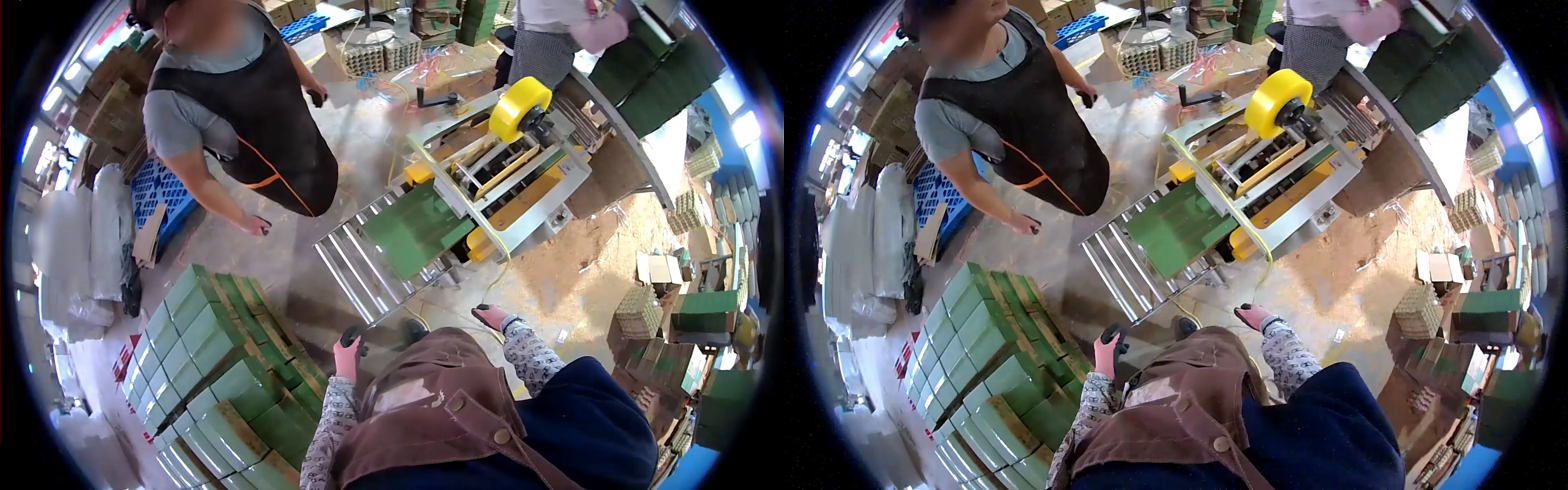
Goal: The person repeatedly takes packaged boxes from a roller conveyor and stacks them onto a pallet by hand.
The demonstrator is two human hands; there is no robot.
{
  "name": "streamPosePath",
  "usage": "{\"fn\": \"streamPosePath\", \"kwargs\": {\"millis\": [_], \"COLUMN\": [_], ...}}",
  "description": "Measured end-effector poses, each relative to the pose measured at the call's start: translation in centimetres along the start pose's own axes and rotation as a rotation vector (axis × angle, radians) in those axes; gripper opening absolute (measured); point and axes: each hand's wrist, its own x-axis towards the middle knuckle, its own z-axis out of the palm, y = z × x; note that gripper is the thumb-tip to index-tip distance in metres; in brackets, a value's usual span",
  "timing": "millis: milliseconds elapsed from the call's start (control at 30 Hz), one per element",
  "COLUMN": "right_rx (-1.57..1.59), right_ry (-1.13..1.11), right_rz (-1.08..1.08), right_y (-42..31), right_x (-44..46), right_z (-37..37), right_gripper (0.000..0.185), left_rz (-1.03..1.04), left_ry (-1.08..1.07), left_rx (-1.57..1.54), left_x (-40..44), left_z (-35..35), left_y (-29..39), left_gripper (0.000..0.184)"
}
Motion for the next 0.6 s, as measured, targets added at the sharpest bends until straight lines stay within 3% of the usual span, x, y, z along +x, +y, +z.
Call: {"fn": "streamPosePath", "kwargs": {"millis": [100, 133, 333, 400, 567, 600], "right_rx": [0.057, 0.132, 0.2, 0.484, 0.394, 0.446], "right_ry": [0.054, 0.06, 0.208, 0.186, 0.122, 0.126], "right_rz": [0.003, 0.054, -0.069, 0.034, -0.168, -0.138], "right_y": [0.4, -0.1, -1.4, -1.1, -0.6, 0.3], "right_x": [0.5, 0.3, 1.1, 2.6, 4.6, 5.2], "right_z": [-0.5, -1.0, -2.8, -2.5, -2.0, -1.7], "right_gripper": [0.044, 0.044, 0.041, 0.045, 0.031, 0.032], "left_rz": [0.127, 0.137, -0.029, -0.102, -0.091, -0.108], "left_ry": [-0.035, -0.04, 0.019, 0.039, 0.008, 0.083], "left_rx": [-0.003, -0.031, -0.196, -0.241, -0.295, -0.383], "left_x": [4.2, 3.7, 5.0, 5.2, 6.2, 6.4], "left_z": [-1.5, -0.5, 0.5, 1.1, 2.0, 2.9], "left_y": [-4.8, -3.2, -1.6, -0.4, 0.8, 1.1], "left_gripper": [0.04, 0.038, 0.026, 0.023, 0.027, 0.024]}}
